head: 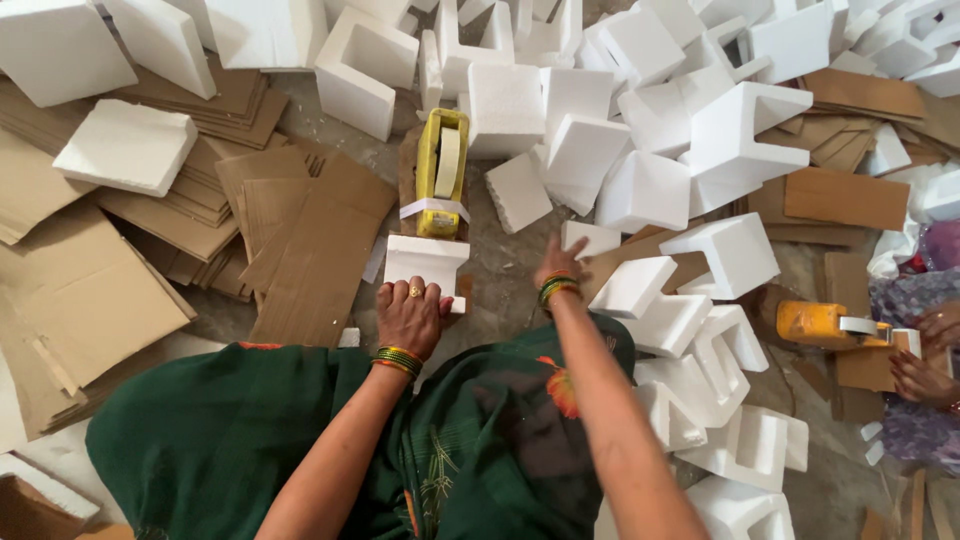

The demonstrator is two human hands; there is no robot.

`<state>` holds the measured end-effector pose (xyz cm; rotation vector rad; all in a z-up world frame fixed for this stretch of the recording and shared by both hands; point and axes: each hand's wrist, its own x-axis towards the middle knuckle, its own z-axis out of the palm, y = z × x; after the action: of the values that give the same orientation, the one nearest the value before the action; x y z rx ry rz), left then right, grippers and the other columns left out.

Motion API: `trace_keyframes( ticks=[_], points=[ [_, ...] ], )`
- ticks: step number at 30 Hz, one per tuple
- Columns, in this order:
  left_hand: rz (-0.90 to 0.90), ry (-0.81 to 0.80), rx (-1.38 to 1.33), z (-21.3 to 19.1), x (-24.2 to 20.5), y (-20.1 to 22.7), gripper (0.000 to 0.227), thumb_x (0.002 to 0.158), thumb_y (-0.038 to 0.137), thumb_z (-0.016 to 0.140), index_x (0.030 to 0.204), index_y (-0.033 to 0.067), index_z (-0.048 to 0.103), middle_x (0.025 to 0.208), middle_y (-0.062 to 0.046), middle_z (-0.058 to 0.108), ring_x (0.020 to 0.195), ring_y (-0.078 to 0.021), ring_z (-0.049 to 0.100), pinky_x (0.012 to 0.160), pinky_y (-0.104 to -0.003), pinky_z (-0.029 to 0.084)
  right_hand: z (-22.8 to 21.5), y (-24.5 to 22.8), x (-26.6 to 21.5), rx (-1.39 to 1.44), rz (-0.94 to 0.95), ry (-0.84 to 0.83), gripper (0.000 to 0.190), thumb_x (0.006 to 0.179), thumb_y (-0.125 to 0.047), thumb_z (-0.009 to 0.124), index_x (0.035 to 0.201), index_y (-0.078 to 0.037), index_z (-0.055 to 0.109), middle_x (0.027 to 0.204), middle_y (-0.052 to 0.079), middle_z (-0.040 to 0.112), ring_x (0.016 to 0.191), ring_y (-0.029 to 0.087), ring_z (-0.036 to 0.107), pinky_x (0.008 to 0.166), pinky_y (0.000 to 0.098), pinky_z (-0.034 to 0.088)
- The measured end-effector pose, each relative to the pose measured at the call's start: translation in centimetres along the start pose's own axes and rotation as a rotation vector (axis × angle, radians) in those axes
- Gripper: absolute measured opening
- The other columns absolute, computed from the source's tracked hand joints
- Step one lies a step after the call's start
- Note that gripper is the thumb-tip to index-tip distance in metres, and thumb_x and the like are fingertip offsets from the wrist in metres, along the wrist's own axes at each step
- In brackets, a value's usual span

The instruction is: The person sits on the floor and assembles protective packaging units by placing white foam pieces onto flat cardboard sheets. They use a handheld tape dispenser to secure the foam to the cardboard, then place the completed units aside. The process is repeated continuously with materials from surrounding piles.

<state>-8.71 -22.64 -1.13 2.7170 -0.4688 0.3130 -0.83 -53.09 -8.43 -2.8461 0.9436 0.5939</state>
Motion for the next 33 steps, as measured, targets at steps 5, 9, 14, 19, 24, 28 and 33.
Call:
trace_keyframes(
  ticks=[5, 9, 14, 19, 24, 28, 33],
  points=[
    [0.002, 0.025, -0.011, 0.1, -0.3, -0.2, 0.031, 0.096, 0.043, 0.055, 0.086, 0.015, 0.061, 0.09, -0.008, 0.06, 0.091, -0.028, 0.055, 0.093, -0.045, 0.037, -1.3, 3.0, 3.7, -0.442, -0.023, -0.342, 0.051, 0.092, -0.024, 0.069, 0.138, -0.019, 0.048, 0.145, 0.025, 0.02, 0.125, 0.05, 0.038, 0.1, 0.0602, 0.036],
    [0.011, 0.041, -0.005, 0.4, -0.4, -0.2, 0.029, 0.095, 0.042, 0.055, 0.088, 0.0148, 0.062, 0.091, -0.008, 0.061, 0.09, -0.0281, 0.056, 0.091, -0.045, 0.037, -3.8, 3.3, 1.7, -0.175, -0.25, -0.294, 0.03, 0.096, -0.024, 0.065, 0.122, -0.012, 0.059, 0.122, 0.022, 0.046, 0.106, 0.042, 0.055, 0.09, 0.0515, 0.046],
    [-0.027, -0.008, -0.029, 0.7, -0.5, -0.1, 0.027, 0.096, 0.04, 0.056, 0.091, 0.0147, 0.063, 0.092, -0.007, 0.061, 0.092, -0.027, 0.056, 0.093, -0.045, 0.036, -2.5, -4.3, -9.8, 0.677, -0.732, 0.092, 0.024, 0.1, -0.022, 0.057, 0.109, -0.004, 0.069, 0.098, 0.019, 0.071, 0.088, 0.033, 0.071, 0.081, 0.0422, 0.056],
    [-0.032, 0.134, -0.086, 2.1, -1.2, -0.9, 0.024, 0.089, 0.022, 0.06, 0.108, 0.0093, 0.067, 0.094, -0.007, 0.064, 0.093, -0.0273, 0.059, 0.093, -0.047, 0.042, 0.7, -8.1, -19.5, 0.742, -1.044, 0.232, 0.045, 0.107, -0.022, 0.053, 0.146, 0.0, 0.047, 0.134, 0.021, 0.059, 0.122, 0.037, 0.059, 0.104, 0.0459, 0.046],
    [-0.421, 0.393, -0.629, 7.0, 1.6, -8.0, 0.029, 0.09, -0.007, 0.056, 0.116, 0.0043, 0.064, 0.094, -0.019, 0.064, 0.083, -0.0358, 0.063, 0.072, -0.046, 0.051, -0.6, -8.6, -20.5, 0.394, -1.119, 0.355, 0.077, 0.085, -0.038, 0.072, 0.147, -0.002, 0.042, 0.13, 0.017, 0.059, 0.116, 0.037, 0.053, 0.098, 0.0541, 0.037],
    [-0.688, 0.083, 0.283, 8.6, 3.3, -16.2, 0.082, 0.077, 0.036, 0.071, 0.145, 0.0007, 0.041, 0.139, -0.027, 0.051, 0.129, -0.0461, 0.046, 0.098, -0.061, 0.042, 0.2, -8.9, -20.8, 0.19, -1.079, 0.457, 0.074, 0.077, -0.032, 0.08, 0.141, -0.011, 0.051, 0.132, 0.015, 0.055, 0.117, 0.037, 0.052, 0.099, 0.0526, 0.038],
    [-0.672, -0.185, 0.339, 10.9, 1.4, -18.3, 0.088, 0.075, 0.042, 0.074, 0.145, 0.0063, 0.036, 0.151, -0.021, 0.037, 0.139, -0.0431, 0.036, 0.105, -0.059, 0.037, 1.2, -9.0, -20.5, 0.192, -1.058, 0.491, 0.072, 0.071, -0.025, 0.085, 0.136, -0.015, 0.056, 0.127, 0.012, 0.056, 0.115, 0.036, 0.052, 0.097, 0.053, 0.039]
  ],
)
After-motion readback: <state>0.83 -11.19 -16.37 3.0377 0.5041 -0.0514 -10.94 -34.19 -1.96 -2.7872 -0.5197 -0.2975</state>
